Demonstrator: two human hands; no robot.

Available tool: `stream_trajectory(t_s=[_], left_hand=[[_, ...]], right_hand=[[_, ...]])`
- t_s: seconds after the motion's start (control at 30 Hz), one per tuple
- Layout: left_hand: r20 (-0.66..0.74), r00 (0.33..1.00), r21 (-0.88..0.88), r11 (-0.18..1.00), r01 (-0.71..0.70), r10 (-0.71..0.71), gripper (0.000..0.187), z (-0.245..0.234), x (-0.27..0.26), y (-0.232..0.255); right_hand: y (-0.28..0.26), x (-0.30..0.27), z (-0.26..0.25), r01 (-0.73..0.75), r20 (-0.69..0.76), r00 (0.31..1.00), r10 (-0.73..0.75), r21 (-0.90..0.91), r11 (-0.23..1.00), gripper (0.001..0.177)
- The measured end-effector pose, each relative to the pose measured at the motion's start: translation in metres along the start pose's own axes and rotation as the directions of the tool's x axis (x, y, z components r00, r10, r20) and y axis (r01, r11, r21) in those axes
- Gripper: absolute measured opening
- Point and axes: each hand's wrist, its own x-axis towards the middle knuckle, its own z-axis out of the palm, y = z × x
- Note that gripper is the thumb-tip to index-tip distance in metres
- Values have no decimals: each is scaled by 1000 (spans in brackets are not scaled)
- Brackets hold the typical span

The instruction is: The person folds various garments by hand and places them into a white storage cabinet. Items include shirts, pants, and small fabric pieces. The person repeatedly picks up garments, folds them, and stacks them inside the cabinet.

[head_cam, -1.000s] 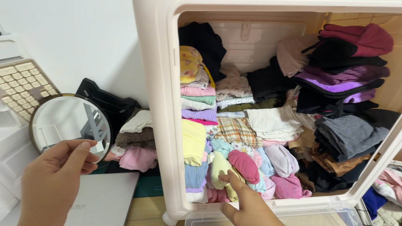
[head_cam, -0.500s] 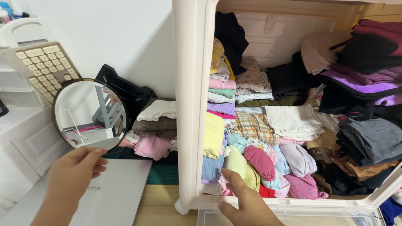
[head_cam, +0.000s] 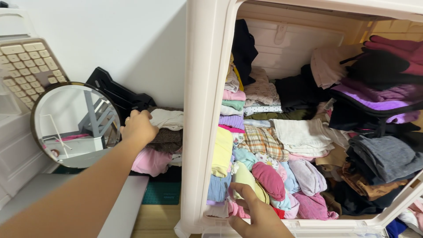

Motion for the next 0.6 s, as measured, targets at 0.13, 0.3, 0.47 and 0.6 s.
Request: stream_trajectory(t_s=[0.13,0.3,0.47,0.6], left_hand=[[349,937,133,989,-68,18,84,14,39,17],[358,929,136,979,-154,97,52,50,79,-12],[261,965,40,999,-19,8,42,56,85,-29],[126,991,-98,993,60,-48,38,33,74,-24]], right_hand=[[4,-1,-1,-37,-3,999,37,3,999,82],[19,-2,-5,-83,-14,996,84,54,995,82],[24,-3,-8,-132,-6,991,133,99,986,81],[20,-4,-7,-166,-12,986,168,86,982,79]])
